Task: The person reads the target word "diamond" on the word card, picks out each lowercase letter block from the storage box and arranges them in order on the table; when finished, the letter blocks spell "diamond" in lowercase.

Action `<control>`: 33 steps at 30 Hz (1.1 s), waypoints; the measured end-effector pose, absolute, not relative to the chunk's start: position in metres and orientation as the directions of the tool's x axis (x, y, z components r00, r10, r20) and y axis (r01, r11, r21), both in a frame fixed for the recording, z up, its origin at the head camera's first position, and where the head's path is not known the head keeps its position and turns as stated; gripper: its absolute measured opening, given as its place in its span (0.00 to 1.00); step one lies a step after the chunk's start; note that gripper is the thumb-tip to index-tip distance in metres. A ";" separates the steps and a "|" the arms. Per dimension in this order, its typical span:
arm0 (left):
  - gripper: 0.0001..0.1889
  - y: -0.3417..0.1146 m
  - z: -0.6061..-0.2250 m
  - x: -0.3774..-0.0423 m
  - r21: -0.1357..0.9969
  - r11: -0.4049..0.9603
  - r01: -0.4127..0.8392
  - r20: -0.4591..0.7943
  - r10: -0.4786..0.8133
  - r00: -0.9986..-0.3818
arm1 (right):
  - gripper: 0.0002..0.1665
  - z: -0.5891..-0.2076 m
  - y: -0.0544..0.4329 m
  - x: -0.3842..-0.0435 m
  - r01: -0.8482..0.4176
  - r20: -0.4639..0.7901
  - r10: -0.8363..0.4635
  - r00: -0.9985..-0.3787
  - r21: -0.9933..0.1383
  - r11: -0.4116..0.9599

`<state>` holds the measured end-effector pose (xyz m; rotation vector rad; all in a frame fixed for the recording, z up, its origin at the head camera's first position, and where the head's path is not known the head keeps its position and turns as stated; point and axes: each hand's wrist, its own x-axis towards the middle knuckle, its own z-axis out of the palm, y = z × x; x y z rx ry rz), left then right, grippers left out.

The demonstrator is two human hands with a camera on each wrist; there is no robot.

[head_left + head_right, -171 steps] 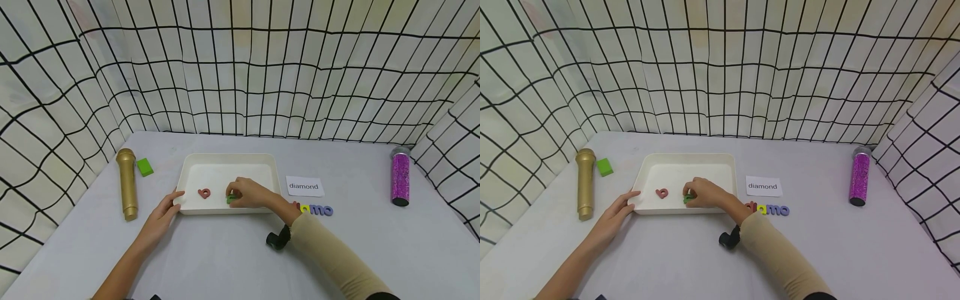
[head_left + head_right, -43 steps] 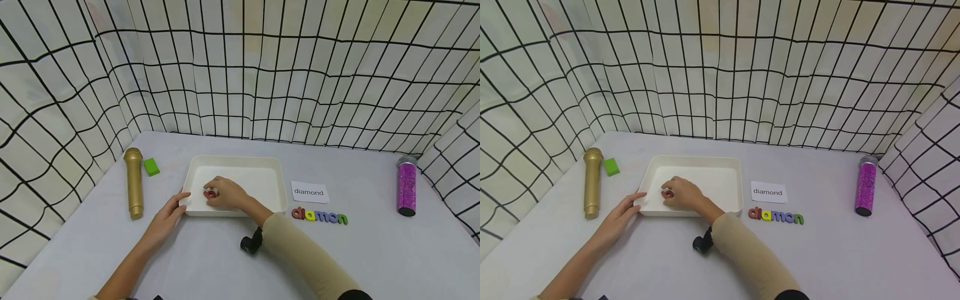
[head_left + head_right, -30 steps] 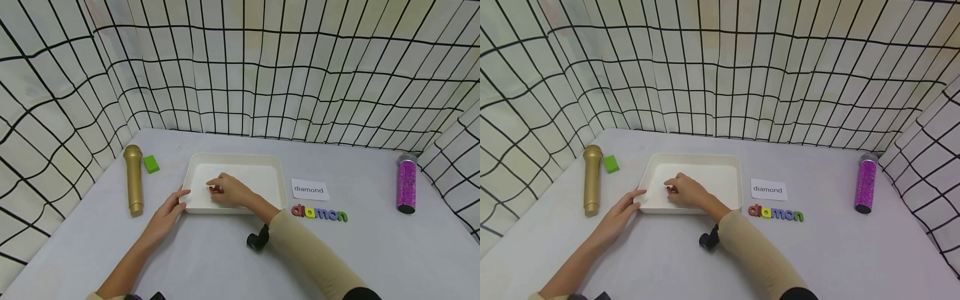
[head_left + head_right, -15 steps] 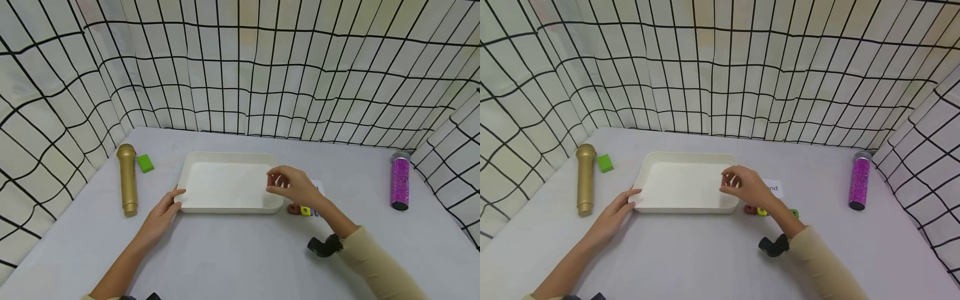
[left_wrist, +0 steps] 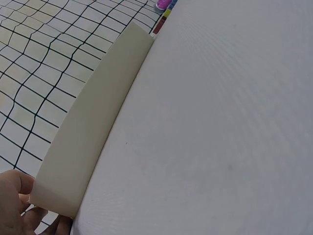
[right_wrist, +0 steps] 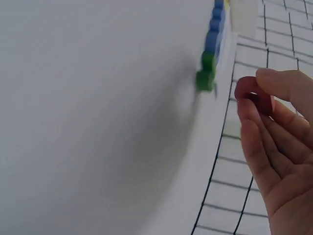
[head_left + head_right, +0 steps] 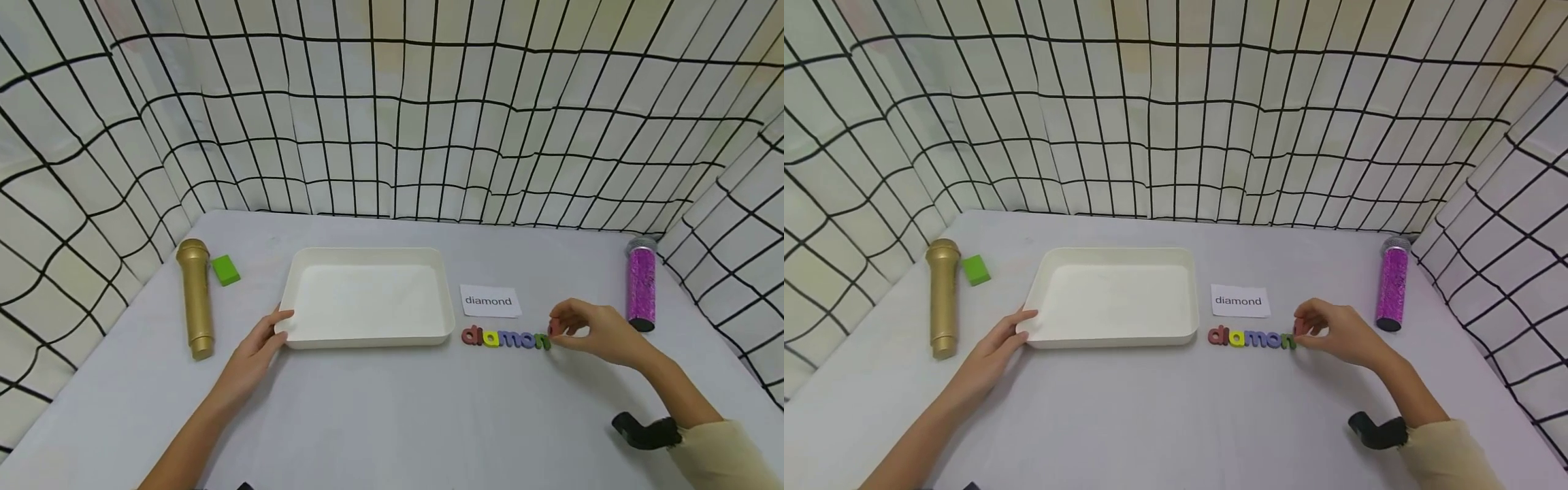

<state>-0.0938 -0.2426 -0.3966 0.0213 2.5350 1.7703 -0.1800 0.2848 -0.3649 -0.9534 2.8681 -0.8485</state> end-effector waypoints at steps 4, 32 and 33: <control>0.23 -0.244 -0.397 -0.093 0.941 0.337 -0.020 -0.035 0.040 -0.999 | 0.18 -0.369 0.300 -0.178 -0.504 0.057 -0.568 -0.821 -0.539 0.674; 0.24 -0.245 -0.398 -0.090 0.950 0.310 -0.029 -0.044 0.043 -0.998 | 0.16 -0.376 0.301 -0.182 -0.513 -0.025 -0.585 -0.811 -0.452 0.730; 0.24 -0.245 -0.398 -0.090 0.951 0.309 -0.029 -0.044 0.042 -0.998 | 0.16 -0.376 0.301 -0.181 -0.511 -0.025 -0.584 -0.811 -0.455 0.729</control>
